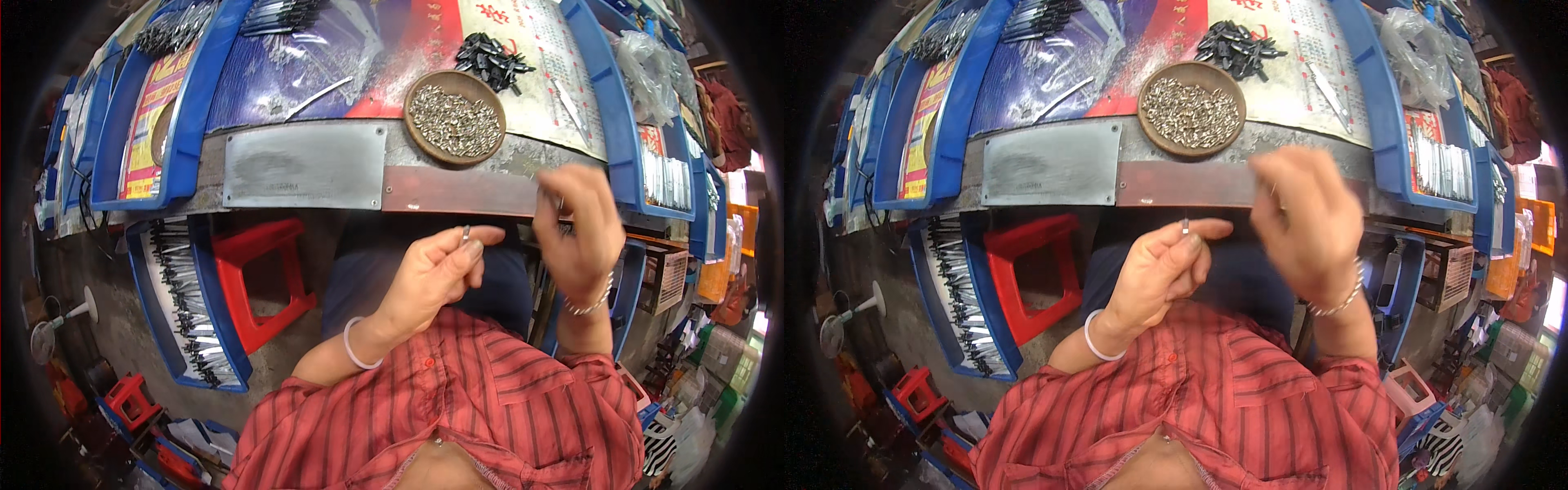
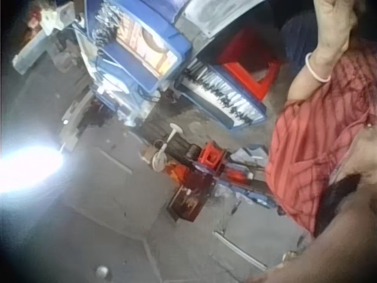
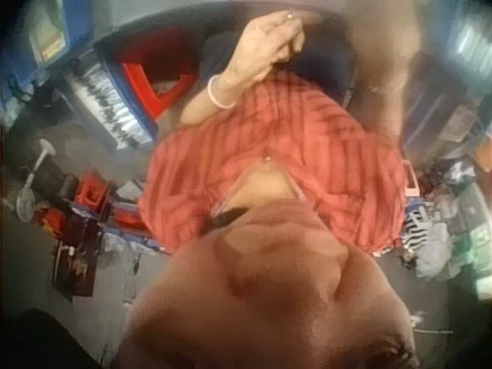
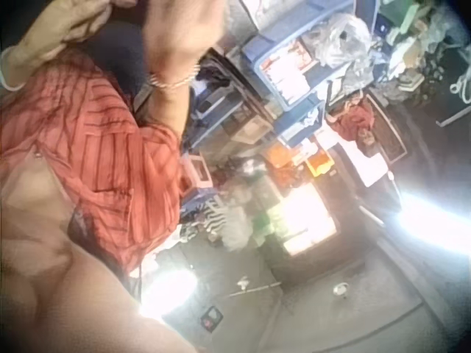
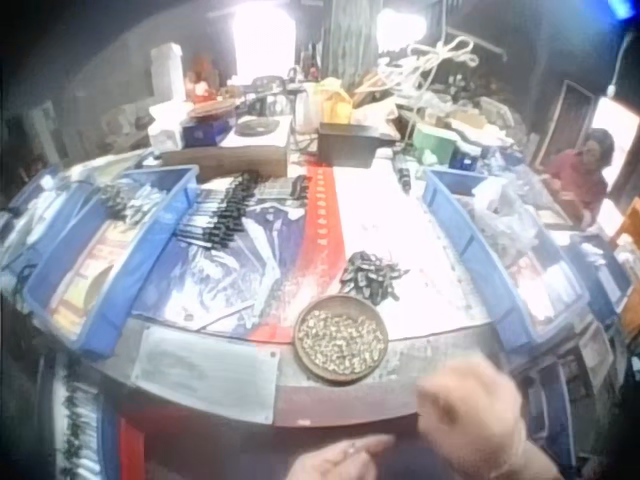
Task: Assembling small metal and plastic mechanical components at a workbench.
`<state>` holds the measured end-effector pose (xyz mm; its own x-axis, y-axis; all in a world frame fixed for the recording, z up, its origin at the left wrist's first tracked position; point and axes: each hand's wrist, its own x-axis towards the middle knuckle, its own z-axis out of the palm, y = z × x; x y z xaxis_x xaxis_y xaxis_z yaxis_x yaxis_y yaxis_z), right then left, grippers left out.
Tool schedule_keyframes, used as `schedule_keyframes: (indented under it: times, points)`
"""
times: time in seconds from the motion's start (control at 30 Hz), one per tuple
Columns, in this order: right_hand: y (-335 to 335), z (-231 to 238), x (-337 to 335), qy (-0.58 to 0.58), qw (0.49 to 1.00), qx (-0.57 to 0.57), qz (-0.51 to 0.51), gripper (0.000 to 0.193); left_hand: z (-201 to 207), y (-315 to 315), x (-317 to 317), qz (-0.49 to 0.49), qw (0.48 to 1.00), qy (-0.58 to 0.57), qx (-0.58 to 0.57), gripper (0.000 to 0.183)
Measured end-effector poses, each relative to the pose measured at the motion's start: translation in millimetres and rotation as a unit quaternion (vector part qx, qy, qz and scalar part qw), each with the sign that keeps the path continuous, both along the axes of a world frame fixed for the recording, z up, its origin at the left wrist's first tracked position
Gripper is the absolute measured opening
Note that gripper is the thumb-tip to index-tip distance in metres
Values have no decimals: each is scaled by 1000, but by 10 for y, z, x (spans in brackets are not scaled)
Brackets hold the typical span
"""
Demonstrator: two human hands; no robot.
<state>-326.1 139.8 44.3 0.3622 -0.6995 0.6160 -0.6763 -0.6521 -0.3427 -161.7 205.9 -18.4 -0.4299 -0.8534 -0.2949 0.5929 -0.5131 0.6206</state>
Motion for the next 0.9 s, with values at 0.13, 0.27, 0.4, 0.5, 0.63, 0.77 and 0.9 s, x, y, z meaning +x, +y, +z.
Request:
schedule_keyframes:
  times: [0.13,0.27,0.4,0.5,0.63,0.77,0.9]
  points:
    - [402,-258,211,-96,992,0,86,35,58,-56,-2,48,997,51,12,34]
    - [519,-504,368,-147,984,27,96,34,52,-24,106,88,995,55,9,27]
    - [556,-450,287,-243,935,224,128,27,32,43,255,91,995,-25,-31,25]
    - [526,-408,321,-374,804,458,64,16,36,141,322,24,995,-94,-31,23]
    - [426,-459,299,-447,616,633,140,15,11,265,284,18,994,-88,-65,18]
    - [416,-506,343,-435,590,654,187,10,14,289,382,-33,993,-110,-41,17]
    - [417,-581,360,-451,565,666,183,8,10,281,422,-48,995,-88,-29,17]
